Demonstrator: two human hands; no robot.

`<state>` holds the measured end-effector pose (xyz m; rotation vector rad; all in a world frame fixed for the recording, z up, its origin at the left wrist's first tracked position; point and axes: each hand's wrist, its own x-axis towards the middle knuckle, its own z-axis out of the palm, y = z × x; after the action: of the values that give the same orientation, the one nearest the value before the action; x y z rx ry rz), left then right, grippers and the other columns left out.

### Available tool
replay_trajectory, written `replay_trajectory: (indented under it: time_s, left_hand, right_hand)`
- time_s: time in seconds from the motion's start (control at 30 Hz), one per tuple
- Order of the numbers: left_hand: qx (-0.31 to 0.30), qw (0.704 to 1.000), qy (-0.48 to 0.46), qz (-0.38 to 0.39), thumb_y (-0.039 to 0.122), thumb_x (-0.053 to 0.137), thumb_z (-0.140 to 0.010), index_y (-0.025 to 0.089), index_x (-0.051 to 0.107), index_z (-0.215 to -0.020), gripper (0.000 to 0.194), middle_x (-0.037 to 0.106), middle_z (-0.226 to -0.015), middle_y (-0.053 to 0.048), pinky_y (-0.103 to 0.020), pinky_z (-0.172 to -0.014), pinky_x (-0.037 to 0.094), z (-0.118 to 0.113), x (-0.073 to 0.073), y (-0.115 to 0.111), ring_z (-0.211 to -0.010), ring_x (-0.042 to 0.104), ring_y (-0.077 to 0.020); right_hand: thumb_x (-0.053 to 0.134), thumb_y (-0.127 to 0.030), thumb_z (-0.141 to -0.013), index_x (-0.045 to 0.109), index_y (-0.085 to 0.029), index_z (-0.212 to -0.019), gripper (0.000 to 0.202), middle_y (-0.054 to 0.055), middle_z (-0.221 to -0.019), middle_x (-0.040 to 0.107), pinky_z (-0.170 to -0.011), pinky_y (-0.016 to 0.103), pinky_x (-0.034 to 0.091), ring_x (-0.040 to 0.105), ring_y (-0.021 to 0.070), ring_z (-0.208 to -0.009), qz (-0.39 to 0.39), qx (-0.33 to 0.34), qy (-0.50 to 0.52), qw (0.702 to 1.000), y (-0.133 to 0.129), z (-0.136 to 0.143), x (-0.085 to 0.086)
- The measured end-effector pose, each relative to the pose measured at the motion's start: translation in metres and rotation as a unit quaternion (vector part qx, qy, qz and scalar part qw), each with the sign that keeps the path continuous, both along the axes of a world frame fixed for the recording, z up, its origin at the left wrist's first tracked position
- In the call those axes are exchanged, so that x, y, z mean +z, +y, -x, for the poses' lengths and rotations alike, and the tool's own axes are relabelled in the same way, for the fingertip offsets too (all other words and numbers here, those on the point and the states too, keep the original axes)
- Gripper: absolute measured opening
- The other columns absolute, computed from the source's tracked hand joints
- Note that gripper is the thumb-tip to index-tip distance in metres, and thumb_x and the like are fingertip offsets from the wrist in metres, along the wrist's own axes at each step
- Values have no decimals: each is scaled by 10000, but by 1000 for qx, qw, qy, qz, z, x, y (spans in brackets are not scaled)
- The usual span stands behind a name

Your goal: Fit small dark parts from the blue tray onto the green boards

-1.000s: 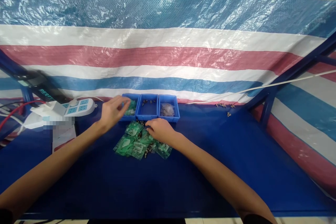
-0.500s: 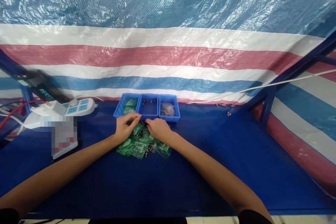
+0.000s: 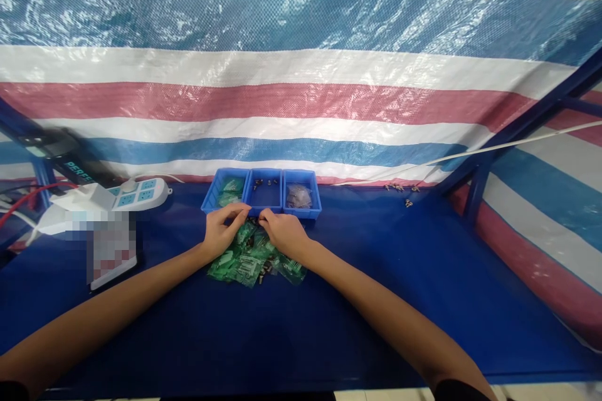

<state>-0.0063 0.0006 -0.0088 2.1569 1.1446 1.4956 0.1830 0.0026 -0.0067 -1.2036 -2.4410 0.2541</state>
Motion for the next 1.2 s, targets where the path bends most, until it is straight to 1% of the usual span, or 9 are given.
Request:
replay_trajectory:
  time_s: [0.07,0.17,0.3,0.43,0.57,0.67,0.8,1.0,1.2]
  left_hand:
    - [-3,1000,-4,0,282,537,-884,164,669,-902,177,686,-783,-36,-209,-535,459,0,0,0,-583,590,-111]
    - [-19,1000,2,-13,273,535,-888,167,664,-910,168,676,-802,-39,-211,-541,454,-1,0,0,-561,561,-98]
    - [-59,997,42,-32,274,543,-887,176,651,-966,166,620,-710,-20,-209,-510,422,-3,4,1,-489,467,-78]
    - [-78,994,64,-48,269,538,-891,177,639,-1011,182,627,-792,-44,-201,-495,411,-4,5,2,-471,429,-62]
    - [-85,993,71,-49,251,545,-888,191,632,-1050,194,631,-884,-60,-194,-493,419,-4,1,3,-472,419,-50]
    - [-89,992,72,-54,243,563,-878,197,640,-1038,183,627,-916,-63,-190,-494,424,-4,-2,5,-475,416,-44]
    - [-100,990,74,-62,240,581,-867,185,649,-991,151,623,-915,-64,-195,-511,435,-4,-1,5,-493,433,-49]
    - [-105,990,79,-51,247,609,-846,167,635,-937,124,614,-907,-55,-212,-550,447,-5,4,3,-492,433,-46]
    - [-101,990,85,-53,260,596,-853,165,612,-933,125,613,-884,-55,-218,-565,451,-5,5,3,-485,426,-48]
  right_hand:
    - [370,-258,-967,535,-154,-1031,206,52,-823,674,-588,229,380,624,164,-672,-12,-10,80,997,-3,-3,-3]
    - [353,-296,-971,539,-163,-1020,234,44,-806,661,-609,232,411,615,155,-662,-13,-26,173,985,-4,-6,-10]
    - [356,-330,-966,550,-168,-1013,256,56,-841,657,-642,245,435,615,157,-683,-22,-36,228,973,-3,-6,-17]
    - [367,-347,-962,562,-168,-996,267,56,-839,656,-649,245,445,612,152,-681,-32,-29,241,970,-3,-5,-19]
    - [386,-353,-957,577,-176,-960,260,41,-776,657,-643,239,449,611,147,-653,-32,-10,239,970,-5,-4,-18]
    - [395,-350,-955,582,-173,-948,258,38,-752,654,-643,235,451,611,146,-648,-39,-8,239,970,-5,-4,-18]
    - [397,-340,-957,586,-165,-942,258,44,-770,659,-648,233,454,616,145,-668,-45,0,240,970,-5,-4,-16]
    - [404,-342,-957,604,-172,-925,264,50,-832,667,-729,239,463,628,151,-761,-50,2,237,970,-6,-4,-14]
    - [443,-301,-946,605,-163,-925,214,53,-841,671,-724,238,476,631,150,-766,-73,22,244,967,-4,-5,-17]
